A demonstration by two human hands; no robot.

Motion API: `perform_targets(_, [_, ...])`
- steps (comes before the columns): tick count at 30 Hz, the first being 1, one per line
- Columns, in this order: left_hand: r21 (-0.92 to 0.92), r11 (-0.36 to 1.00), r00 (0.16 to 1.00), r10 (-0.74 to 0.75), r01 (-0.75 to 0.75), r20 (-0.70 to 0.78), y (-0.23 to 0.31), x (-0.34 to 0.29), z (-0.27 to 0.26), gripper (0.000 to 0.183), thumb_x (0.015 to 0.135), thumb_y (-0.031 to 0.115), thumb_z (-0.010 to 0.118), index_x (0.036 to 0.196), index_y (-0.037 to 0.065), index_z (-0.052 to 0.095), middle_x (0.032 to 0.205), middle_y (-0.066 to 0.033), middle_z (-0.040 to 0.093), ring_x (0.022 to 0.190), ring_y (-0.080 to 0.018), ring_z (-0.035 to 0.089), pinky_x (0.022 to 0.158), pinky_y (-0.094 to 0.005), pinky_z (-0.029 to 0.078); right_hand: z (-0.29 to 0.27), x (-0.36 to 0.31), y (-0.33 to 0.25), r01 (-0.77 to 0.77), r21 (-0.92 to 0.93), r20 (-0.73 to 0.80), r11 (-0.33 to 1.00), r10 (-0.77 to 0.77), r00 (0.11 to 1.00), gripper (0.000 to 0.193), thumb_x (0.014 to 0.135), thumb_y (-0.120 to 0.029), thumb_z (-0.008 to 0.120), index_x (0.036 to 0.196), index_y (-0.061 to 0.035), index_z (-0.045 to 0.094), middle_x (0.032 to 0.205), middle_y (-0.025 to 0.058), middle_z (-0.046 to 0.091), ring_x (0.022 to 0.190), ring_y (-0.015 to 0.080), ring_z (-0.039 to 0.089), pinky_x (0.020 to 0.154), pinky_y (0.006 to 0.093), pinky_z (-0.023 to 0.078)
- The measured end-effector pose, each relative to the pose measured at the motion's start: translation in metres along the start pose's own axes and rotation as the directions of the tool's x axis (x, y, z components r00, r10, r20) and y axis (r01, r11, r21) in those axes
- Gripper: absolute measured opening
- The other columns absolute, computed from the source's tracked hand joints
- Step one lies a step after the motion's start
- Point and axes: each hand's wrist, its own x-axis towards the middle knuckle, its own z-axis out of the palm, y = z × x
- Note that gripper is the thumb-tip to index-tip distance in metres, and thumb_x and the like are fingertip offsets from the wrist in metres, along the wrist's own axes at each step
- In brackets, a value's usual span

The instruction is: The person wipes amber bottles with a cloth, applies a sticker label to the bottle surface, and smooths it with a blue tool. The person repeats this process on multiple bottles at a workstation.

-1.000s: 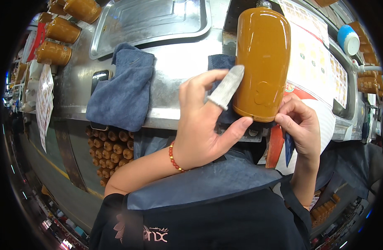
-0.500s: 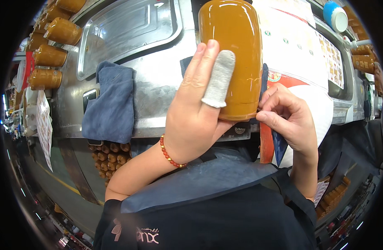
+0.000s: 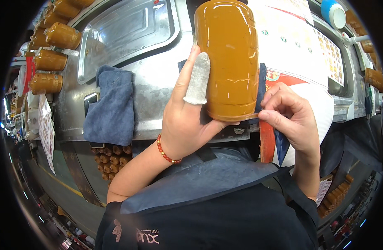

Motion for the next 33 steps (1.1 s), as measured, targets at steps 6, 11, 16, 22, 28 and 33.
perform_targets(6, [-0.007, 0.999, 0.998, -0.051, 0.051, 0.033, -0.005, -0.007, -0.004, 0.101, 0.082, 0.028, 0.089, 0.157, -0.008, 0.032, 0.162, -0.0268, 0.033, 0.148, -0.04, 0.039, 0.121, -0.0457, 0.032, 0.002, 0.002, 0.0, 0.025, -0.033, 0.012, 0.999, -0.024, 1.0, 0.016, 0.088, -0.004, 0.08, 0.082, -0.0018, 0.066, 0.092, 0.0, 0.059, 0.067, 0.0008, 0.047, 0.059, 0.0179, 0.038])
perform_targets(11, [0.014, 0.998, 0.997, -0.067, 0.067, 0.033, -0.009, -0.016, -0.007, 0.092, 0.085, 0.037, 0.085, 0.153, -0.007, 0.041, 0.157, -0.0297, 0.038, 0.141, -0.045, 0.047, 0.111, -0.0462, 0.046, 0.003, 0.005, 0.002, 0.018, -0.071, 0.016, 0.997, -0.017, 1.0, 0.017, 0.089, -0.005, 0.081, 0.082, -0.0017, 0.066, 0.092, -0.0005, 0.058, 0.067, 0.001, 0.046, 0.059, 0.0181, 0.038])
perform_targets(16, [0.241, 0.949, 0.975, 0.219, -0.202, -0.045, 0.006, -0.045, -0.015, 0.044, 0.088, 0.027, 0.081, 0.12, 0.0, 0.071, 0.13, -0.0125, 0.065, 0.124, -0.0285, 0.058, 0.101, -0.0412, 0.056, 0.004, 0.006, 0.006, -0.023, -0.036, 0.025, 0.999, 0.024, 0.999, 0.015, 0.09, -0.006, 0.079, 0.085, -0.0021, 0.066, 0.084, -0.0033, 0.058, 0.065, -0.0002, 0.046, 0.057, 0.0182, 0.037])
perform_targets(22, [0.393, 0.822, 0.896, 0.444, -0.413, 0.014, 0.009, -0.018, -0.007, 0.028, 0.088, 0.014, 0.072, 0.115, 0.01, 0.077, 0.128, 0.0011, 0.067, 0.122, -0.0174, 0.059, 0.101, -0.0358, 0.056, 0.0, 0.006, -0.003, -0.146, -0.082, 0.065, 0.986, 0.152, 0.986, 0.013, 0.094, -0.008, 0.076, 0.088, -0.0023, 0.066, 0.079, -0.0048, 0.06, 0.069, 0.0005, 0.052, 0.062, 0.0185, 0.042])
perform_targets(28, [0.404, 0.791, 0.869, 0.495, -0.46, 0.019, 0.012, 0.008, 0.01, 0.034, 0.086, 0.016, 0.072, 0.116, 0.003, 0.074, 0.14, -0.0048, 0.061, 0.134, -0.0263, 0.054, 0.107, -0.0423, 0.053, 0.002, 0.005, 0.005, -0.043, -0.052, 0.028, 0.998, 0.044, 0.999, 0.012, 0.092, -0.008, 0.078, 0.089, -0.0021, 0.068, 0.078, -0.0056, 0.056, 0.066, 0.0004, 0.048, 0.058, 0.0196, 0.039])
perform_targets(33, [0.29, 0.91, 0.95, 0.313, -0.295, -0.016, 0.009, 0.023, 0.012, 0.066, 0.08, 0.031, 0.086, 0.131, -0.005, 0.066, 0.151, -0.0193, 0.052, 0.144, -0.0492, 0.041, 0.115, -0.0523, 0.044, -0.004, 0.001, -0.008, -0.074, -0.117, 0.078, 0.99, 0.084, 0.993, 0.014, 0.092, -0.008, 0.077, 0.087, -0.0012, 0.066, 0.087, -0.0015, 0.059, 0.075, 0.0042, 0.053, 0.067, 0.02, 0.042])
